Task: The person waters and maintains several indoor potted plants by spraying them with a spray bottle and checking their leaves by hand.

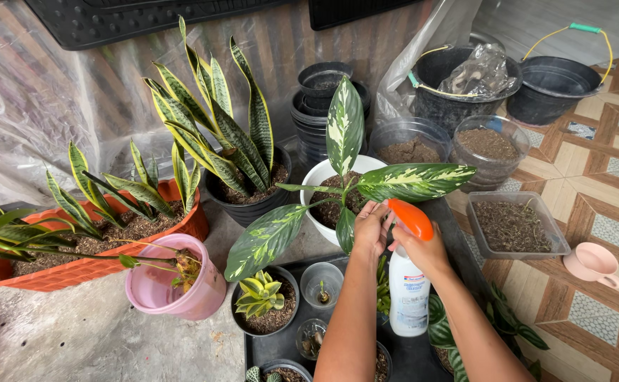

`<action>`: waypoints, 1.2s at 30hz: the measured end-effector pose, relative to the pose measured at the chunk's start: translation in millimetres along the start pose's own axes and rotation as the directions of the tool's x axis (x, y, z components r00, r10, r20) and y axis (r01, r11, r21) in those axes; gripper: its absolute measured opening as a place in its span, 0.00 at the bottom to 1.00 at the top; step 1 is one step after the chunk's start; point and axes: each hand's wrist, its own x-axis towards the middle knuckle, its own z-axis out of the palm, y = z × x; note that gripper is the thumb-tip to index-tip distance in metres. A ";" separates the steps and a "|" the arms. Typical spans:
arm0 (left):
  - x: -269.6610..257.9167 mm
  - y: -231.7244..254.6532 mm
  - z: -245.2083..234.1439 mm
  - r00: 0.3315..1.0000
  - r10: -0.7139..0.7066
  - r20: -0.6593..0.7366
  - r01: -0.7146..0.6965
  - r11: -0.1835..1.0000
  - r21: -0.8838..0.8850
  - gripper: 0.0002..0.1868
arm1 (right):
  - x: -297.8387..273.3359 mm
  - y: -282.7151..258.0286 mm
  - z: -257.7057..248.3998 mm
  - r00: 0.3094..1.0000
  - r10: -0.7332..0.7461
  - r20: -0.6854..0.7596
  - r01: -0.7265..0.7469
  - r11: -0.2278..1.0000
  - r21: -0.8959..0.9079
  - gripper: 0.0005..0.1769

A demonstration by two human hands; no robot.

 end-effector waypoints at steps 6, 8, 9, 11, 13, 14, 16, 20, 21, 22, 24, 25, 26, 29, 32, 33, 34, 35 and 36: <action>-2.5 1.7 1.8 0.999 -0.021 -0.034 0.021 1.000 0.009 0.05 | -2.7 -0.6 -1.0 0.997 -0.044 -0.064 0.038 0.995 -0.094 0.08; -0.7 0.4 -0.9 0.998 -0.025 -0.062 0.026 1.000 0.013 0.05 | -3.9 2.2 -2.2 0.997 -0.021 -0.080 0.020 1.000 -0.003 0.08; 0.8 -0.3 -2.0 0.997 -0.026 -0.075 0.027 1.000 0.015 0.05 | -3.8 2.9 -3.0 0.996 -0.010 -0.088 0.014 0.999 0.043 0.09; 2.9 -0.6 -4.8 0.999 -0.005 -0.042 0.006 1.000 0.025 0.05 | -5.2 4.8 -5.8 0.994 -0.045 -0.100 0.057 0.991 0.123 0.11; 1.6 -0.9 -4.5 0.999 -0.004 -0.046 0.005 1.000 0.026 0.05 | -7.5 8.4 -8.4 0.987 -0.052 -0.154 0.077 0.985 0.156 0.12; 1.0 0.7 -2.0 0.998 -0.012 -0.067 0.014 1.000 0.022 0.06 | -9.1 10.9 -10.8 0.979 -0.044 -0.200 0.075 0.986 0.150 0.13; -2.5 5.6 5.5 0.998 -0.020 -0.064 0.023 0.999 0.048 0.09 | -9.8 15.6 -15.8 0.967 -0.042 -0.250 0.089 0.980 0.179 0.13; -16.4 9.3 17.7 1.000 -0.025 -0.001 0.025 0.993 0.118 0.15 | -12.9 25.5 -22.9 0.963 -0.072 -0.261 0.139 0.959 0.249 0.14; -18.8 9.8 20.9 1.000 -0.025 0.010 0.023 0.992 0.124 0.16 | -13.7 26.4 -23.2 0.961 -0.085 -0.262 0.153 0.956 0.250 0.14; -23.2 9.3 23.7 0.998 -0.042 0.051 0.033 0.986 0.166 0.16 | -16.6 27.1 -23.1 0.966 -0.079 -0.248 0.142 0.957 0.251 0.15; -32.5 11.0 32.1 0.988 -0.076 0.135 0.040 0.967 0.250 0.17 | -21.2 24.8 -22.1 0.973 -0.072 -0.218 0.128 0.959 0.253 0.18; -38.9 13.5 36.3 0.976 -0.127 0.177 0.072 0.955 0.287 0.18 | -23.9 23.0 -21.1 0.981 -0.076 -0.180 0.128 0.947 0.295 0.19; -46.6 15.7 41.6 0.960 -0.178 0.217 0.101 0.940 0.325 0.20 | -27.4 21.3 -20.0 0.987 -0.081 -0.141 0.125 0.933 0.336 0.20; -71.9 30.4 57.3 0.898 -0.265 0.351 0.132 0.924 0.359 0.24 | -35.3 18.6 -16.9 0.991 -0.123 -0.052 0.134 0.920 0.369 0.21; -91.1 51.9 63.0 0.834 -0.288 0.470 0.168 0.945 0.280 0.23 | -38.6 26.5 -13.8 0.989 -0.148 0.022 0.126 0.905 0.405 0.22; -95.1 56.9 61.8 0.812 -0.289 0.506 0.187 0.952 0.242 0.23 | -38.5 30.9 -13.6 0.987 -0.152 0.045 0.119 0.898 0.424 0.22; -98.1 59.8 59.0 0.797 -0.291 0.530 0.176 0.950 0.257 0.21 | -38.7 35.8 -14.0 0.986 -0.150 0.068 0.104 0.888 0.449 0.22; -99.0 62.4 54.7 0.781 -0.291 0.553 0.161 0.949 0.271 0.19 | -38.3 39.9 -14.3 0.984 -0.150 0.093 0.089 0.877 0.473 0.22; -98.5 63.2 49.5 0.765 -0.291 0.575 0.146 0.947 0.285 0.18 | -38.5 43.2 -14.8 0.981 -0.152 0.118 0.074 0.865 0.496 0.22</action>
